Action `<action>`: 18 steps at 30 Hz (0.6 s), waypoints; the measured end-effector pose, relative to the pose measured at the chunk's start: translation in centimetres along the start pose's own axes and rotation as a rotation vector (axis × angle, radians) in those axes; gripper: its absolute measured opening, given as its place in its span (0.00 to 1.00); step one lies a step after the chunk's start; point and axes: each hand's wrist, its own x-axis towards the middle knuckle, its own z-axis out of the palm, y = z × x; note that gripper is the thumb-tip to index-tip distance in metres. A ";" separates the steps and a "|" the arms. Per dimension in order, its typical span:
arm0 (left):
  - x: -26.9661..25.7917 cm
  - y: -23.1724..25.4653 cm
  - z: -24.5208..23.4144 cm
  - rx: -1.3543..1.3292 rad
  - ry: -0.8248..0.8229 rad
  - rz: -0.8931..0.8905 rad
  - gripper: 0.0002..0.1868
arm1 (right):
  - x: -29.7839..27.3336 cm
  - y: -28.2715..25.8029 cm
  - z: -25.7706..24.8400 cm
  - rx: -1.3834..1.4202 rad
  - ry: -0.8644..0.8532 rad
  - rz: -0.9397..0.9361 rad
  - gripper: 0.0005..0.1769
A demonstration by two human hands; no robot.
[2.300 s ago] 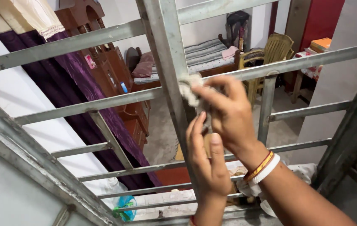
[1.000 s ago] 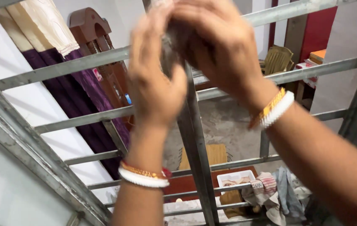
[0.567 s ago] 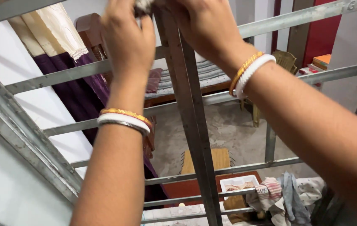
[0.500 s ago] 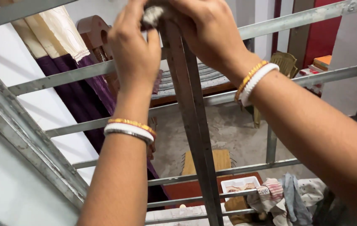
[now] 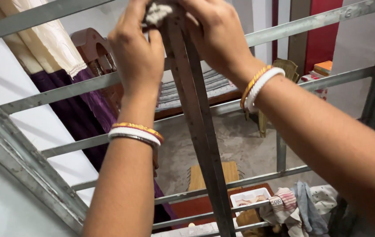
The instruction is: The person wipes the metal bars of a window frame using a cloth. They systematically clean vertical and horizontal bars, moving from the lower sections upward and across the frame.
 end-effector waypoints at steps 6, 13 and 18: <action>-3.4 1.6 -1.0 -0.106 -0.053 -0.068 0.25 | -2.4 -3.5 -1.8 0.131 -0.031 -0.044 0.23; -1.3 0.4 -1.1 -0.131 -0.022 -0.045 0.24 | 0.1 -3.4 -1.7 0.059 -0.028 0.008 0.17; -2.2 -0.7 -0.1 -0.168 0.021 -0.019 0.24 | -1.1 -3.3 0.5 0.109 -0.016 0.094 0.24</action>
